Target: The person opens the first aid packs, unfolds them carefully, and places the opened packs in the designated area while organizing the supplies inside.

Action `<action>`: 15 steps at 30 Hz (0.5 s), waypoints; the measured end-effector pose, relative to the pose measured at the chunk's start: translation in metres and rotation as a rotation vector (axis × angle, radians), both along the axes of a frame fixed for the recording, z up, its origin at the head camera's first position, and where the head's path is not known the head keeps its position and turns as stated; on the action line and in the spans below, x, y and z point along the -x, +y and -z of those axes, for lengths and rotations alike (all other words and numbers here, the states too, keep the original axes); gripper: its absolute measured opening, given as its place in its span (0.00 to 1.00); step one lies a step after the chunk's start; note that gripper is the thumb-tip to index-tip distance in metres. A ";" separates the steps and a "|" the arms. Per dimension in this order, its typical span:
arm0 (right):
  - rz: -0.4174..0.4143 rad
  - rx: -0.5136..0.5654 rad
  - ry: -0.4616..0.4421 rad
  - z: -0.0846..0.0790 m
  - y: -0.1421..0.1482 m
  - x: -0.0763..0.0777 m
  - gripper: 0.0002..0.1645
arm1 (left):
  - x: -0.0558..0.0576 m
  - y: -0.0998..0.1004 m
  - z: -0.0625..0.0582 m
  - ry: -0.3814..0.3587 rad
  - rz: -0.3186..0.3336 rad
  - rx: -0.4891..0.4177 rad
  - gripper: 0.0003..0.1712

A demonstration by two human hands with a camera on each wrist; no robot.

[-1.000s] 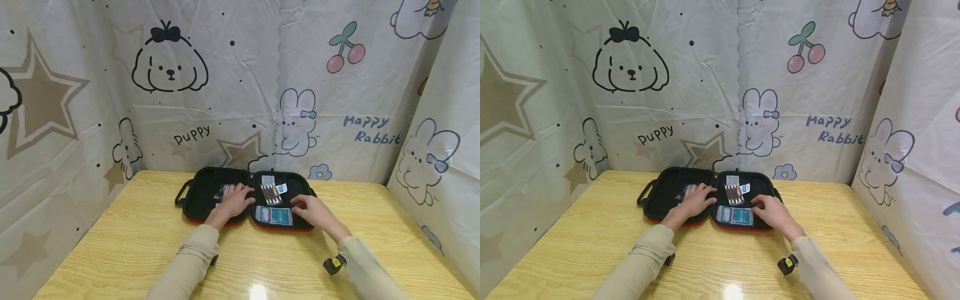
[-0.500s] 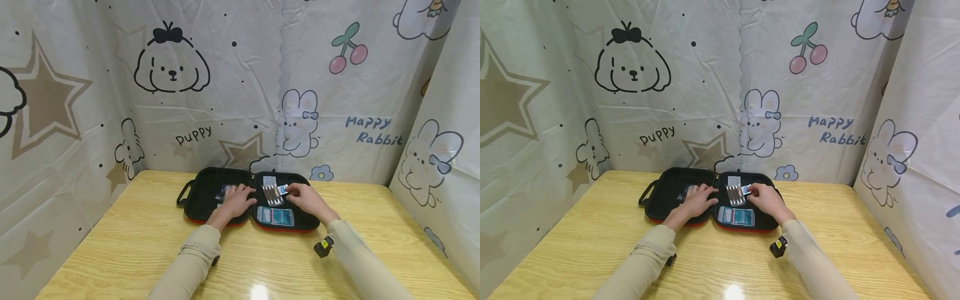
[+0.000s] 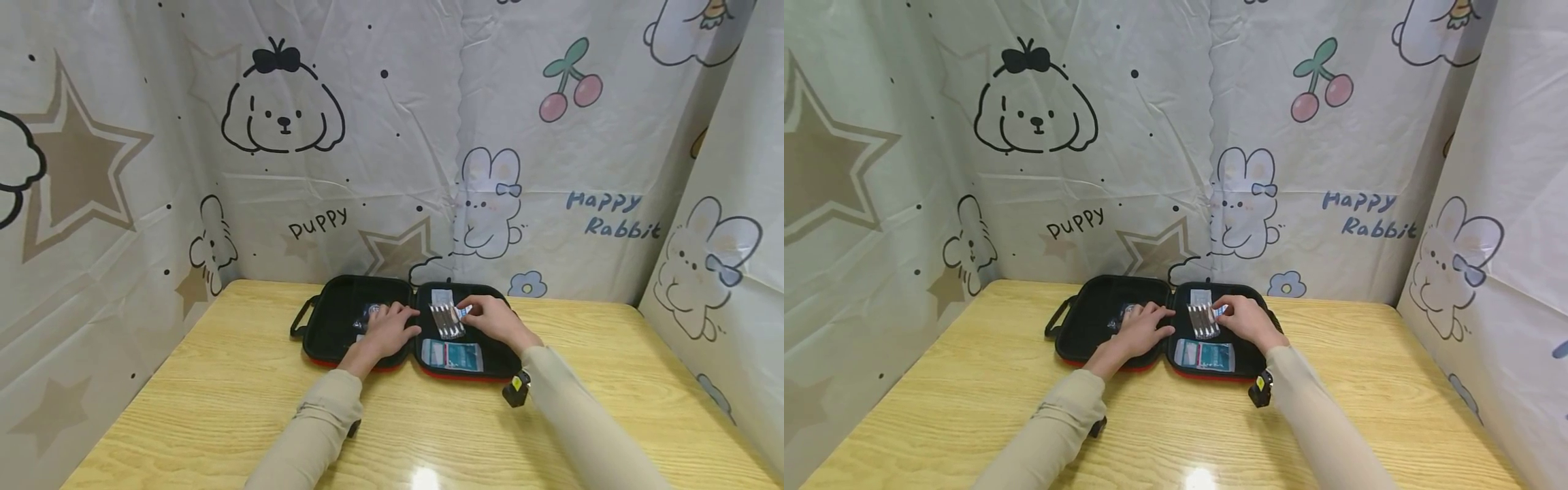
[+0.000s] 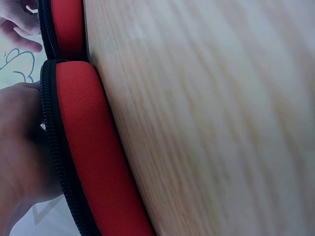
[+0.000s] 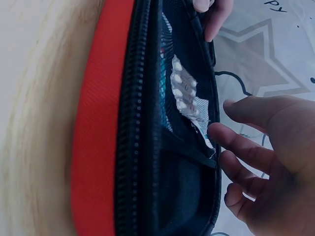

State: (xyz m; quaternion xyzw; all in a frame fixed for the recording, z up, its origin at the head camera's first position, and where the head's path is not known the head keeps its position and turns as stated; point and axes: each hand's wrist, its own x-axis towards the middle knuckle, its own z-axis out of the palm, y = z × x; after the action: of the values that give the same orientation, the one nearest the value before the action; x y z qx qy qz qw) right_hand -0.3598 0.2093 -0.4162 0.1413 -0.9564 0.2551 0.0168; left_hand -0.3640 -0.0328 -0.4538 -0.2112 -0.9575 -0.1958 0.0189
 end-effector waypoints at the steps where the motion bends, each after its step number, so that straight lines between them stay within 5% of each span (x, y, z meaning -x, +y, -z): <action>1: 0.000 -0.003 -0.007 0.001 0.000 0.001 0.17 | 0.000 0.000 0.000 -0.001 -0.001 0.001 0.24; 15: 0.015 -0.050 -0.129 0.017 0.001 0.017 0.20 | -0.001 0.000 -0.001 -0.005 -0.009 -0.001 0.24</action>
State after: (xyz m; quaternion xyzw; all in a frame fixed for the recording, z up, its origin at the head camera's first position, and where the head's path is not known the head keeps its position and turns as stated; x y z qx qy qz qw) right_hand -0.3772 0.2103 -0.4332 0.1179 -0.9625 0.2397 -0.0467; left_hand -0.3631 -0.0323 -0.4527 -0.2062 -0.9584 -0.1965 0.0176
